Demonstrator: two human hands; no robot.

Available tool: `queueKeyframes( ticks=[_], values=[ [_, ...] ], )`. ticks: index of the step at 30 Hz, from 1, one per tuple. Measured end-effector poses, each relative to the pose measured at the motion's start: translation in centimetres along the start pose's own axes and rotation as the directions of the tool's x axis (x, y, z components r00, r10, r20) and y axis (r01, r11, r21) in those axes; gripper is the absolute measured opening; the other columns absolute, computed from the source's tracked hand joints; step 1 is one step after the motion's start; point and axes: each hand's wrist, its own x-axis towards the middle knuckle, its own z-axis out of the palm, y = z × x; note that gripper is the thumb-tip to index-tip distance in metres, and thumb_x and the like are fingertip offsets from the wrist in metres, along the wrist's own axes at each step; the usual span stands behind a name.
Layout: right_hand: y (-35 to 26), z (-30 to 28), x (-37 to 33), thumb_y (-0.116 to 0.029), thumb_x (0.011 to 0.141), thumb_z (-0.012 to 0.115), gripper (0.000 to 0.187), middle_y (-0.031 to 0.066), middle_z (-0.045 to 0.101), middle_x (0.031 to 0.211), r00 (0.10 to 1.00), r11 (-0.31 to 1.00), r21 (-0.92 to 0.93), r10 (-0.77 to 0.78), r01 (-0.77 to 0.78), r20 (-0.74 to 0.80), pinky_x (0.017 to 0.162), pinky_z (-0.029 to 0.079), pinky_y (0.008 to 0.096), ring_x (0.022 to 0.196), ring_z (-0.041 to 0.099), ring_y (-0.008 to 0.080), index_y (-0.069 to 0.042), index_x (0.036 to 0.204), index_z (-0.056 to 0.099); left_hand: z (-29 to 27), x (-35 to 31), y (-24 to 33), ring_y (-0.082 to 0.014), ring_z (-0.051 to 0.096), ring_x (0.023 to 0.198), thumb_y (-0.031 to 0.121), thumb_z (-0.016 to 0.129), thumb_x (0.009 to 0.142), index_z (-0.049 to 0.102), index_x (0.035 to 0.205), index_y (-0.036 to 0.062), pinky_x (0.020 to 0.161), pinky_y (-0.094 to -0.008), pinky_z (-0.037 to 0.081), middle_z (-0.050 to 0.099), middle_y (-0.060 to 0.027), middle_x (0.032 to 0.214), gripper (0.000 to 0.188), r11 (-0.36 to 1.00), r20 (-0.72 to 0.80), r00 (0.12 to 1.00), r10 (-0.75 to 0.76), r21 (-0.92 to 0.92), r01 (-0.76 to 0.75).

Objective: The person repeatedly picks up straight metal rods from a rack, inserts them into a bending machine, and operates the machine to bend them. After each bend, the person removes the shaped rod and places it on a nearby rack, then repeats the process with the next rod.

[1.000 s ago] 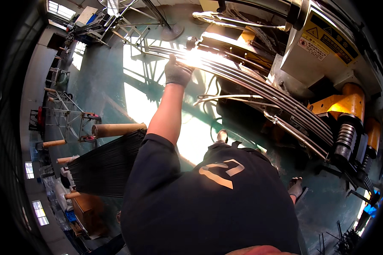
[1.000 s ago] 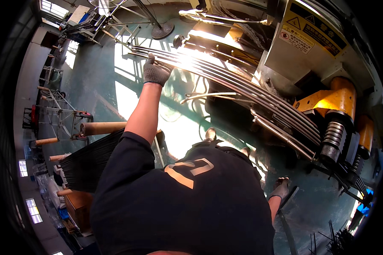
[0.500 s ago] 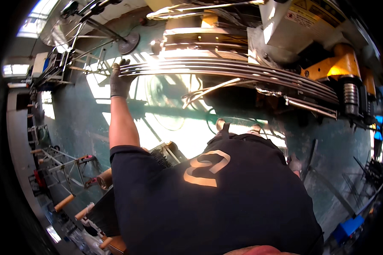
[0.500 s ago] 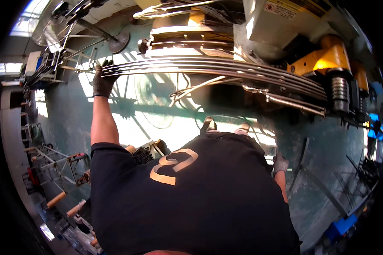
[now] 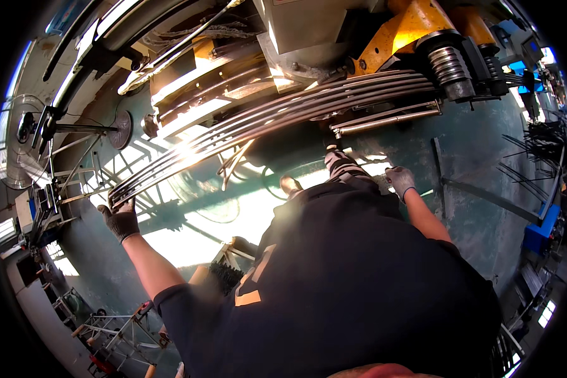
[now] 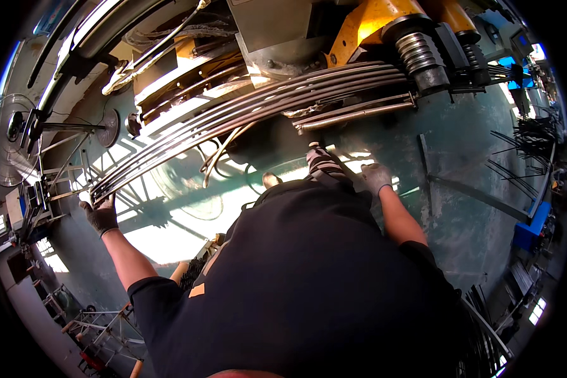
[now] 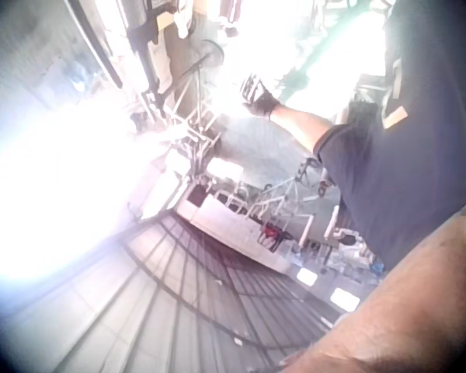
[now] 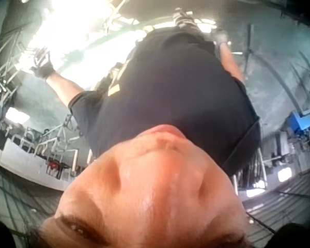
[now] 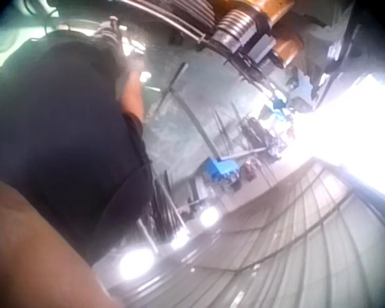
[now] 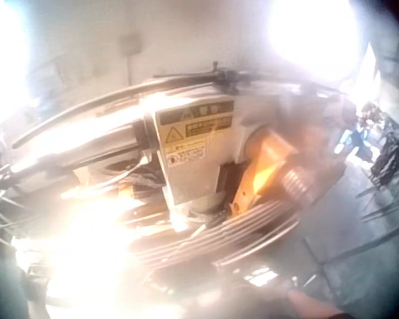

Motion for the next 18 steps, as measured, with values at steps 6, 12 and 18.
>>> queueKeyframes(
  ticks=[6,12,18],
  values=[
    [2.9,-1.4,7.5,-0.026,0.097,0.051,0.027,0.0166,0.074,0.106,0.951,0.801,-0.522,-0.191,0.294,0.242,0.081,0.057,0.0487,0.095,0.072,0.0343,-0.013,0.104,0.073,3.3,-7.1,-13.5,-0.0448,0.036,0.144,0.057,0.051,0.101,0.047,0.136,-0.0062,0.117,-0.0666,0.032,0.047,-0.0264,0.149,0.073,0.982,-0.427,0.904,-0.018,-0.179,-0.065],
    [5.3,-4.2,15.1,-0.034,0.093,0.055,0.029,0.0185,0.073,0.102,0.915,0.82,-0.445,-0.22,0.361,0.338,0.085,0.054,0.0523,0.097,0.07,0.0385,-0.013,0.098,0.074,8.4,-13.7,-34.4,-0.0387,0.042,0.14,0.057,0.047,0.102,0.041,0.145,0.0001,0.117,-0.0588,0.034,0.044,-0.0199,0.153,0.072,0.9,-0.434,0.79,-0.433,-0.261,0.349],
    [6.2,-6.9,18.0,-0.03,0.094,0.054,0.028,0.0175,0.073,0.109,0.913,0.805,-0.434,-0.332,0.405,0.236,0.087,0.054,0.0499,0.103,0.07,0.0351,-0.014,0.103,0.074,15.3,-15.6,-42.7,-0.0349,0.054,0.124,0.052,0.038,0.106,0.049,0.144,0.0095,0.105,-0.0544,0.042,0.055,-0.0135,0.141,0.058,0.805,-0.234,0.78,-0.581,-0.022,0.593]
  ],
)
